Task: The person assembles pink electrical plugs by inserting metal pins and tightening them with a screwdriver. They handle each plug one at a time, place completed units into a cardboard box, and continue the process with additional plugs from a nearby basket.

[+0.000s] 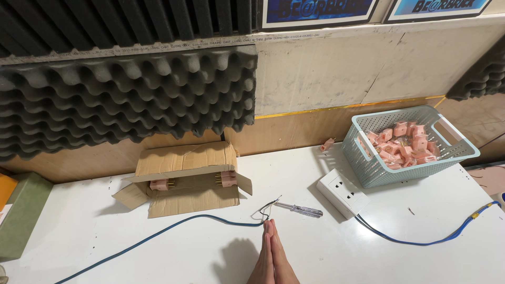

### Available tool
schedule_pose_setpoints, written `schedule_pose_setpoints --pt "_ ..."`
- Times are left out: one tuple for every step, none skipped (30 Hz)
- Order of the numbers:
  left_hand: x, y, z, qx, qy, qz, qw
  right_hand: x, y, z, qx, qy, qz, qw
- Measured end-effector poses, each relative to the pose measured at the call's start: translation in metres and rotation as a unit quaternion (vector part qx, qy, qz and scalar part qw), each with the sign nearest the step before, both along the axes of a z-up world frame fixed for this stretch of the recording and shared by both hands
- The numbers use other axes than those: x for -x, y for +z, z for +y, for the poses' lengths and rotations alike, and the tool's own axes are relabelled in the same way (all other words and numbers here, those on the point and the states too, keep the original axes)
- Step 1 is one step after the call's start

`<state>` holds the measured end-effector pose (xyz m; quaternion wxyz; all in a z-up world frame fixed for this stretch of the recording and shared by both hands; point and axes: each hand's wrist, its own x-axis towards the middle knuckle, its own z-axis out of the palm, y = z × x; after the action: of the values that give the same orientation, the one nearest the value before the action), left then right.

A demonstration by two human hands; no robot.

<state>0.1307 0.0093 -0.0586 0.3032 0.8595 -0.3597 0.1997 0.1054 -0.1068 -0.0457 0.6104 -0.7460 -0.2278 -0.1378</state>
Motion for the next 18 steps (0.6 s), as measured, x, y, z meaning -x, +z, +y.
schedule_pose_setpoints --pt "-0.001 -0.001 0.000 -0.045 0.039 -0.054 0.997 0.000 0.001 0.001 0.005 -0.008 -0.023 1.000" --pt "-0.002 0.003 0.000 -0.045 0.039 -0.055 0.997 0.000 -0.006 0.000 0.005 -0.008 -0.024 1.000" --pt "-0.004 0.007 0.001 -0.108 0.084 -0.102 0.985 0.000 -0.014 -0.001 0.009 -0.011 -0.011 1.000" --pt "-0.005 0.011 0.001 -0.170 0.130 -0.149 0.966 -0.001 -0.021 -0.002 0.013 -0.014 0.003 1.000" --pt "-0.005 0.008 -0.001 -0.170 0.130 -0.150 0.965 -0.002 -0.029 -0.002 0.013 -0.014 0.002 1.000" --pt "-0.006 0.006 -0.003 -0.119 0.117 -0.154 0.974 -0.003 -0.037 -0.002 -0.003 -0.015 0.052 0.999" --pt "-0.006 0.003 -0.005 -0.067 0.103 -0.158 0.980 -0.005 -0.045 -0.002 -0.018 -0.015 0.102 0.995" --pt "-0.008 -0.006 -0.006 -0.067 0.103 -0.159 0.980 -0.009 -0.050 -0.001 -0.018 -0.015 0.101 0.995" --pt "-0.009 -0.016 -0.007 -0.047 0.084 -0.141 0.985 -0.013 -0.055 0.001 -0.106 -0.038 0.224 0.968" --pt "-0.011 -0.025 -0.008 -0.026 0.065 -0.123 0.990 -0.017 -0.061 0.001 -0.190 -0.061 0.341 0.919" --pt "-0.011 -0.029 -0.009 -0.025 0.065 -0.125 0.990 -0.015 -0.057 0.002 -0.190 -0.061 0.339 0.919" --pt "-0.011 -0.033 -0.011 -0.032 0.072 -0.112 0.991 -0.012 -0.054 0.002 -0.189 -0.029 0.292 0.937" --pt "-0.012 -0.037 -0.013 -0.038 0.079 -0.099 0.991 -0.010 -0.051 0.003 -0.188 0.004 0.244 0.951" --pt "-0.013 -0.033 -0.013 -0.037 0.078 -0.100 0.991 -0.008 -0.054 0.001 -0.187 0.003 0.244 0.952" --pt "-0.014 -0.029 -0.014 -0.043 0.094 -0.134 0.986 -0.007 -0.057 -0.001 -0.086 -0.017 0.159 0.983" --pt "-0.014 -0.026 -0.013 -0.048 0.110 -0.167 0.979 -0.005 -0.060 -0.002 0.017 -0.039 0.073 0.996" --pt "-0.011 -0.024 -0.012 -0.048 0.109 -0.167 0.979 -0.005 -0.053 -0.001 0.017 -0.039 0.073 0.996" --pt "-0.009 -0.022 -0.011 -0.009 0.082 -0.135 0.987 -0.006 -0.045 -0.001 0.033 -0.048 0.018 0.998"
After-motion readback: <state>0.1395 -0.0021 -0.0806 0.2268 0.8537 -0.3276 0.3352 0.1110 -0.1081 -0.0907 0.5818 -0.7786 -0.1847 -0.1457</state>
